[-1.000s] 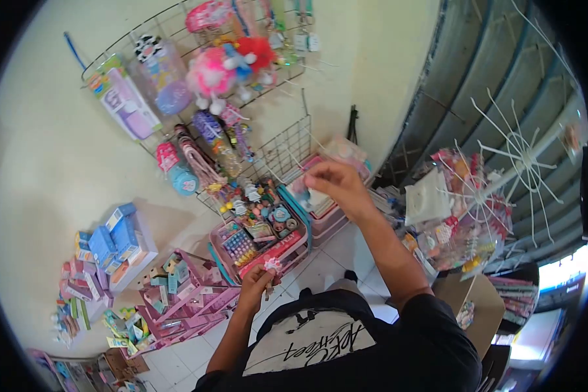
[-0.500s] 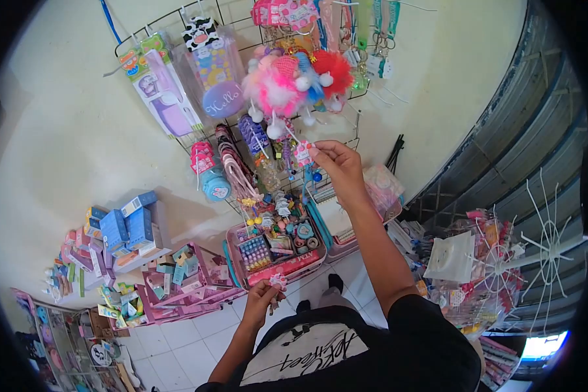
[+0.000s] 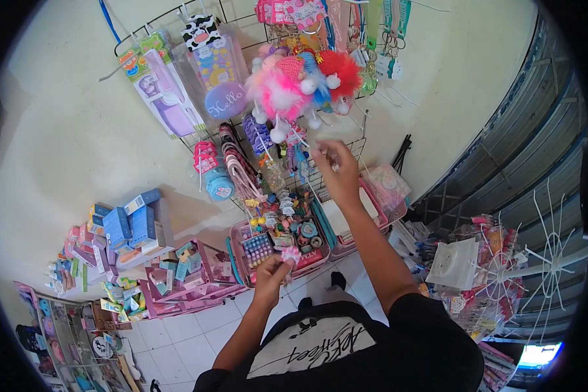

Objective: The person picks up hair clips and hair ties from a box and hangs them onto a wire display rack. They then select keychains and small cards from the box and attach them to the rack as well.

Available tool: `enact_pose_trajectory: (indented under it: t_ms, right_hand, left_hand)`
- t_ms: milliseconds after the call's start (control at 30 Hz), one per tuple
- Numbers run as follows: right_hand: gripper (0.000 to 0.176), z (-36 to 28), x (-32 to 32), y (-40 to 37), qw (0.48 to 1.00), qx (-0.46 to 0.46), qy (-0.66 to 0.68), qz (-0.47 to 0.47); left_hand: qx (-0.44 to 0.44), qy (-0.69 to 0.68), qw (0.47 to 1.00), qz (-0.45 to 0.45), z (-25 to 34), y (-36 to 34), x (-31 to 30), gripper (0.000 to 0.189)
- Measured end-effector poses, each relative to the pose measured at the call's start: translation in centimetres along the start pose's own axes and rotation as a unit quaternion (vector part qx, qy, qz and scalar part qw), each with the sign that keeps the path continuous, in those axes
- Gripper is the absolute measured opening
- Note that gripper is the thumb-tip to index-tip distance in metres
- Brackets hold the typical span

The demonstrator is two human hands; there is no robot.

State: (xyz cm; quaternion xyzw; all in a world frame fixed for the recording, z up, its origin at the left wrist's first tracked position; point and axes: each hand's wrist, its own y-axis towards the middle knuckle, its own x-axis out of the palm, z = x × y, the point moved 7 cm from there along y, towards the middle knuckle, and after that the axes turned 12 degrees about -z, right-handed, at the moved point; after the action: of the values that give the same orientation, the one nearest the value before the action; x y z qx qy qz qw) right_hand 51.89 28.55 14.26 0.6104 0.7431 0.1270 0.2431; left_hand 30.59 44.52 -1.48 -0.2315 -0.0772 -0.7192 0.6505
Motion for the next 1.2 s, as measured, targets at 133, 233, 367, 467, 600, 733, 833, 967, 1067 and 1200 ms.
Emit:
enact_pose_trajectory:
  t_ms: [133,233,367,467,600,733,833,967,1067,1200]
  right_hand:
    - [0.024,0.5,3.9,-8.7,0.956,0.099,0.158,-0.228]
    - [0.022,-0.7,5.6,-11.6,0.948,0.092,0.164,-0.258]
    - [0.018,-1.1,4.6,-10.8,0.973,0.059,0.155,-0.161]
    - [0.017,-1.6,3.0,-8.2,0.977,0.083,0.167,-0.107]
    - [0.016,-2.8,0.6,-3.1,0.973,0.076,0.212,-0.045]
    - [0.017,-1.7,0.8,-1.1,0.978,0.037,0.203,-0.036]
    - [0.019,-1.7,1.0,-0.8,0.980,0.042,0.193,-0.038]
    - [0.020,0.9,2.3,1.3,0.981,0.056,0.179,-0.045]
    - [0.021,1.3,3.0,3.0,0.989,0.019,0.139,-0.043]
    - [0.021,-0.4,1.0,0.7,0.999,-0.019,-0.014,0.023]
  left_hand:
    - [0.114,0.018,0.992,0.053,5.4,2.2,2.2,0.006]
    - [0.189,0.000,0.980,0.060,7.0,3.5,3.1,0.005]
    - [0.175,-0.002,0.984,0.042,7.6,4.3,4.2,0.010]
    - [0.222,0.088,0.969,0.064,8.6,3.5,4.3,0.019]
    - [0.233,0.116,0.964,0.052,7.8,2.0,3.0,0.028]
    - [0.208,0.109,0.970,0.068,4.9,0.1,0.4,0.027]
    - [0.190,0.106,0.973,0.082,2.2,-1.6,-1.8,0.025]
    - [0.135,0.073,0.980,0.126,-0.5,-3.7,-3.8,0.021]
    - [0.134,0.081,0.979,0.133,-0.9,-4.4,-4.2,0.021]
    - [0.124,0.080,0.985,0.087,-0.4,-4.4,-2.7,0.019]
